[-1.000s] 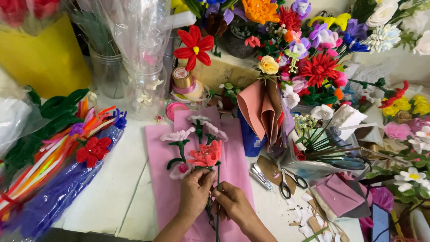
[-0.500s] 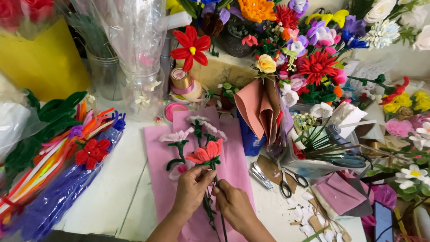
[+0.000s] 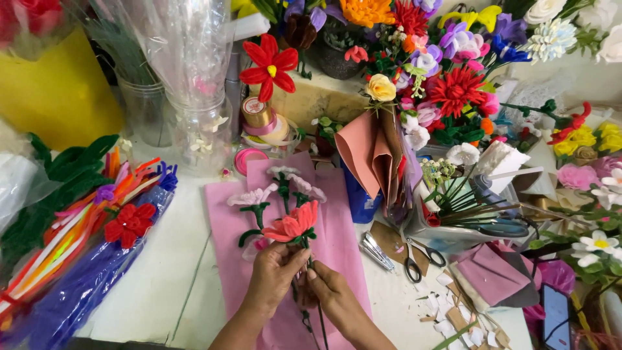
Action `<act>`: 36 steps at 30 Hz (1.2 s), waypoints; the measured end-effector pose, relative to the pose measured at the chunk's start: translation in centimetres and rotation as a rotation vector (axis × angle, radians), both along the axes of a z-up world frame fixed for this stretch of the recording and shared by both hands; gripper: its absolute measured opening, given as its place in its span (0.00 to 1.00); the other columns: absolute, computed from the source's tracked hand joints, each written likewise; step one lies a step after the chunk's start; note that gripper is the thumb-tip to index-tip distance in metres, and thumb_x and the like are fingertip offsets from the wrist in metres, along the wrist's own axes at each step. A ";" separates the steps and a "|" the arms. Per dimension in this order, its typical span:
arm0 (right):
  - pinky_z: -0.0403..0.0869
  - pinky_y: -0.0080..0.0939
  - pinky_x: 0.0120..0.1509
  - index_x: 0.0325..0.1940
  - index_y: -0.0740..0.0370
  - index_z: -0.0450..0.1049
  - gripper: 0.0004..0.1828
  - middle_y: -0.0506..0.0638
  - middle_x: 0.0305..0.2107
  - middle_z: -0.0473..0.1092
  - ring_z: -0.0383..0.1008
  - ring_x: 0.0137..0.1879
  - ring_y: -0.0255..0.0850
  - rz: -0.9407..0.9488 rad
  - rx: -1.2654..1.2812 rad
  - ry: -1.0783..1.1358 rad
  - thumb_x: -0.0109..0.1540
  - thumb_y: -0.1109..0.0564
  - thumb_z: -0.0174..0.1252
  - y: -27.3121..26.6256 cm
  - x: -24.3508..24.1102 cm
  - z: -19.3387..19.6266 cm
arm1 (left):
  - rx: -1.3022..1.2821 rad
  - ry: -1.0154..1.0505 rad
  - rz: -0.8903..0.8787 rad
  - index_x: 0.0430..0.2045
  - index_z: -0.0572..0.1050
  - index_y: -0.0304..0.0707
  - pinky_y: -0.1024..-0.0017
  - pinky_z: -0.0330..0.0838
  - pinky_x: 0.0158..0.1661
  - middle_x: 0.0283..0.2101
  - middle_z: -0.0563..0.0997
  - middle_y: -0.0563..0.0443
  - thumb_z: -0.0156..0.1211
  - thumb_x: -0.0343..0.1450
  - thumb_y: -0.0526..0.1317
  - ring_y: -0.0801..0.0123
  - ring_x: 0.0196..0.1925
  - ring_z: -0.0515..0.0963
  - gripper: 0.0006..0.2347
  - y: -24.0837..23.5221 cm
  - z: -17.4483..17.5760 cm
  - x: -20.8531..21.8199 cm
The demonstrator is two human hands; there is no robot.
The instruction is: Arranging artificial flowers on pink wrapping paper, cutting the paper with scissors, and folding it to create a bouquet.
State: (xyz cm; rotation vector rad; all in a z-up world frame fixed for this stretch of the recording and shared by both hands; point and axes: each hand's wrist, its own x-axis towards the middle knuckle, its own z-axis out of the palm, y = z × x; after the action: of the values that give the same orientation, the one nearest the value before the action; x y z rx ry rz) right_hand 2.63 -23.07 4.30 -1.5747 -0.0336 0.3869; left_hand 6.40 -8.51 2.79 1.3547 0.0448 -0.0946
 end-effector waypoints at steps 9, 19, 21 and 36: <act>0.75 0.46 0.39 0.37 0.53 0.66 0.11 0.43 0.34 0.81 0.82 0.33 0.48 -0.062 -0.606 -0.269 0.71 0.49 0.44 0.2 -0.9 -0.4 | -0.018 0.016 0.018 0.15 0.78 0.30 0.72 0.81 0.30 0.18 0.81 0.46 0.66 0.69 0.34 0.67 0.21 0.81 0.10 0.3 1.5 -1.1; 0.66 0.57 0.26 0.40 0.54 0.62 0.11 0.53 0.18 0.69 0.70 0.21 0.60 -0.034 -0.818 -0.454 0.73 0.48 0.45 0.2 -0.9 -2.9 | 0.124 -0.157 0.070 0.38 0.84 0.31 0.75 0.81 0.32 0.25 0.85 0.49 0.61 0.71 0.37 0.72 0.25 0.82 0.09 0.1 -0.9 -1.3; 0.65 0.59 0.21 0.41 0.54 0.62 0.11 0.52 0.17 0.67 0.68 0.19 0.61 -0.069 -0.897 -0.581 0.72 0.47 0.45 0.2 -0.7 -4.0 | 0.121 -0.173 0.075 0.40 0.83 0.33 0.75 0.82 0.34 0.29 0.85 0.50 0.60 0.71 0.38 0.72 0.26 0.81 0.10 -0.1 -1.2 -1.3; 0.73 0.43 0.38 0.39 0.53 0.65 0.11 0.40 0.31 0.75 0.74 0.28 0.43 0.073 -0.600 -0.252 0.71 0.48 0.44 2.4 -0.8 1.9 | -0.075 0.048 0.095 0.34 0.87 0.29 0.73 0.76 0.29 0.26 0.85 0.45 0.65 0.70 0.38 0.68 0.25 0.78 0.10 1.9 0.0 -1.9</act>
State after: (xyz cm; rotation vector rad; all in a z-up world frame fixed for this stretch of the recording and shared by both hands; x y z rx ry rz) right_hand 1.85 -20.67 6.17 -2.2145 -0.1833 0.2634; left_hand 4.52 -6.58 2.81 1.2731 0.1446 -0.0485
